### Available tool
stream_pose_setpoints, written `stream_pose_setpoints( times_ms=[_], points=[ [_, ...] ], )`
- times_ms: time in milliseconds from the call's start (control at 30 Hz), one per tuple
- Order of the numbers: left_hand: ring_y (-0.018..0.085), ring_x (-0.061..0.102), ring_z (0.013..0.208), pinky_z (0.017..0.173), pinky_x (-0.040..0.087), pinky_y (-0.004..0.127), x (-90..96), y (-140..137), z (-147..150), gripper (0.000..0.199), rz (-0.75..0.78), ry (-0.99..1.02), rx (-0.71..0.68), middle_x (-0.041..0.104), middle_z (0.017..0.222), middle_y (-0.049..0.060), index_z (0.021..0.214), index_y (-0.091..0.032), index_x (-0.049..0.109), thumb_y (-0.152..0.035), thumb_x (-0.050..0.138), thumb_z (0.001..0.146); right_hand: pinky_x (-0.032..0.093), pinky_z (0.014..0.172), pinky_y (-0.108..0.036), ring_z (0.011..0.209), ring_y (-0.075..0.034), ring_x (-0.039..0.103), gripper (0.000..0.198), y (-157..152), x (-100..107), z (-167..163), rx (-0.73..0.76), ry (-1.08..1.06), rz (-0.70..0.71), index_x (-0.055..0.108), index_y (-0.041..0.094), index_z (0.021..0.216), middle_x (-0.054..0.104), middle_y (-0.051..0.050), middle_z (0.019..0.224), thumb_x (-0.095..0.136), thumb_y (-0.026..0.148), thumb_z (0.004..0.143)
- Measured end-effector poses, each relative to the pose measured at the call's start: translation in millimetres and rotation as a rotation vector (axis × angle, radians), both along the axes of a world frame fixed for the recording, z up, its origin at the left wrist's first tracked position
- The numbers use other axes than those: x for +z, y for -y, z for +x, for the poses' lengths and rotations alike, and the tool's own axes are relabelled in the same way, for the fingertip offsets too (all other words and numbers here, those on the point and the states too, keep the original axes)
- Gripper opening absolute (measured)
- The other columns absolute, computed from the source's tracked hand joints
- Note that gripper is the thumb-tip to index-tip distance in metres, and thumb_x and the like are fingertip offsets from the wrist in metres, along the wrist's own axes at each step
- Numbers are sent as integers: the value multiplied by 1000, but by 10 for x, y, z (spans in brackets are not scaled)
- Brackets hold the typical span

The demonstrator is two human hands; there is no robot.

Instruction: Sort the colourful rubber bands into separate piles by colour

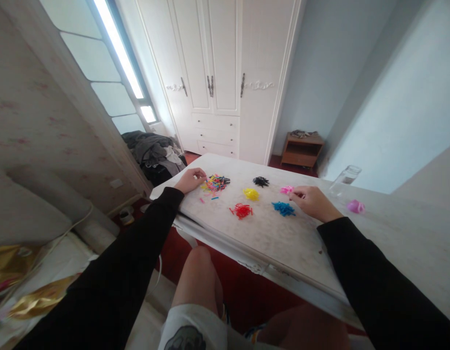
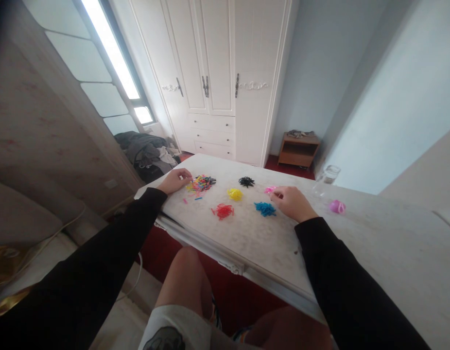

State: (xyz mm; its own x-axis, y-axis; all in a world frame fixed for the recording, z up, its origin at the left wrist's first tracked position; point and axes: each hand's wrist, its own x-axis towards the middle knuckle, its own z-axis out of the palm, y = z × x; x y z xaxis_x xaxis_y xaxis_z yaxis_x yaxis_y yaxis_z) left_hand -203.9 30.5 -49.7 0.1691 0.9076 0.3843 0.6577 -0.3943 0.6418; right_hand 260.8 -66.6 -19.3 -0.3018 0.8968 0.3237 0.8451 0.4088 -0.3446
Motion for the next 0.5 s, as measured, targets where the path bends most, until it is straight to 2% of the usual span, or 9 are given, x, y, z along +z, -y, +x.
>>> stream_pose_setpoints(
  times_ms=[233,500],
  points=[
    [17,58,70,68,41,28,-29,-20,-28,29,-25,-58,-46,71,76,4,81,-16,75,-43,75,70,30,63,-35,60,-18,50,37,13,21,-19,5,4,-2,53,20,56,60,-7,61,48,39,88],
    [17,57,69,66,41,28,5,4,-27,21,-25,-41,-66,73,76,5,76,-16,74,-35,71,68,32,64,-35,62,-19,52,36,29,43,-37,-1,-3,-19,56,19,57,64,-9,64,50,39,86]
  ],
)
